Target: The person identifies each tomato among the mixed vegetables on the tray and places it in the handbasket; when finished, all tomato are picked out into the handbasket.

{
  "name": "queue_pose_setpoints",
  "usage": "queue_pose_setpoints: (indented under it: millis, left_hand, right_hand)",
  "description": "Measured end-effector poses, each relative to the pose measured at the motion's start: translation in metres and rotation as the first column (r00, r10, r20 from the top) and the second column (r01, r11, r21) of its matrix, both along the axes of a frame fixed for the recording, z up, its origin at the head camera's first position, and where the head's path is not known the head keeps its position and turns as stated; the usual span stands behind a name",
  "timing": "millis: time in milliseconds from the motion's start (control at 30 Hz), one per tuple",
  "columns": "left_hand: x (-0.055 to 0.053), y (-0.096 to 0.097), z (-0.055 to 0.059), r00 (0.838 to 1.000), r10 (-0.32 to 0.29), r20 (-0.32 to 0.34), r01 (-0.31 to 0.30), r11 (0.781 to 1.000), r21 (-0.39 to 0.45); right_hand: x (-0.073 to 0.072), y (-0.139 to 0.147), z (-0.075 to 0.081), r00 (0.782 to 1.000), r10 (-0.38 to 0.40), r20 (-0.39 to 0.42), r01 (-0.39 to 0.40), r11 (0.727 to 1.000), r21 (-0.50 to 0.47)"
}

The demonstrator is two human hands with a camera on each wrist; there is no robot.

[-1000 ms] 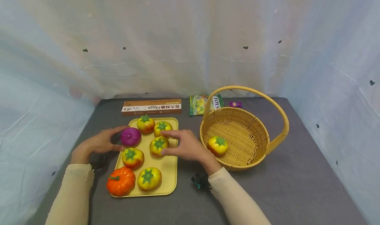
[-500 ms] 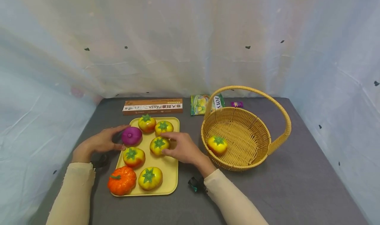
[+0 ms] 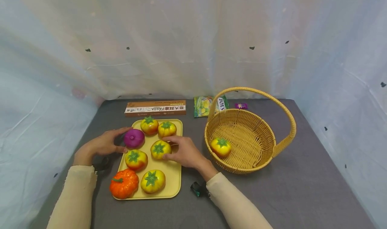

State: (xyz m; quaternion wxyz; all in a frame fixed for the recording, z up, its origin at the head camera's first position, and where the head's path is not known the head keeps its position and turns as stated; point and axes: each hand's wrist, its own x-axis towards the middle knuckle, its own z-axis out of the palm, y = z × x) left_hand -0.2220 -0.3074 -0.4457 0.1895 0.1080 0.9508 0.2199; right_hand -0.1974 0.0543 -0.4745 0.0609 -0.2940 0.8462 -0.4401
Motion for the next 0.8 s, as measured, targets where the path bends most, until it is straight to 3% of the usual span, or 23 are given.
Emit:
queue_pose_setpoints:
  millis: [167,367,800]
  left_hand:
    - [0.002,0.001,0.002,1.000,-0.008,-0.005,0.008,1.000,0.002]
    - [0.001,0.002,-0.001,1.000,-0.005,-0.004,0.005,1.000,-0.008]
    - [0.000,0.000,0.000,1.000,-0.016,-0.016,0.016,1.000,-0.007]
  right_hand:
    - [0.003,0.002,0.001,0.999,0.020,0.033,-0.019,0.999,-0.028]
    - [0.014,0.011,0.010,0.993,0.068,0.099,-0.055,0.990,-0.126]
    - [0.066,0.060,0.043,0.988,0.105,0.111,-0.080,0.974,-0.210]
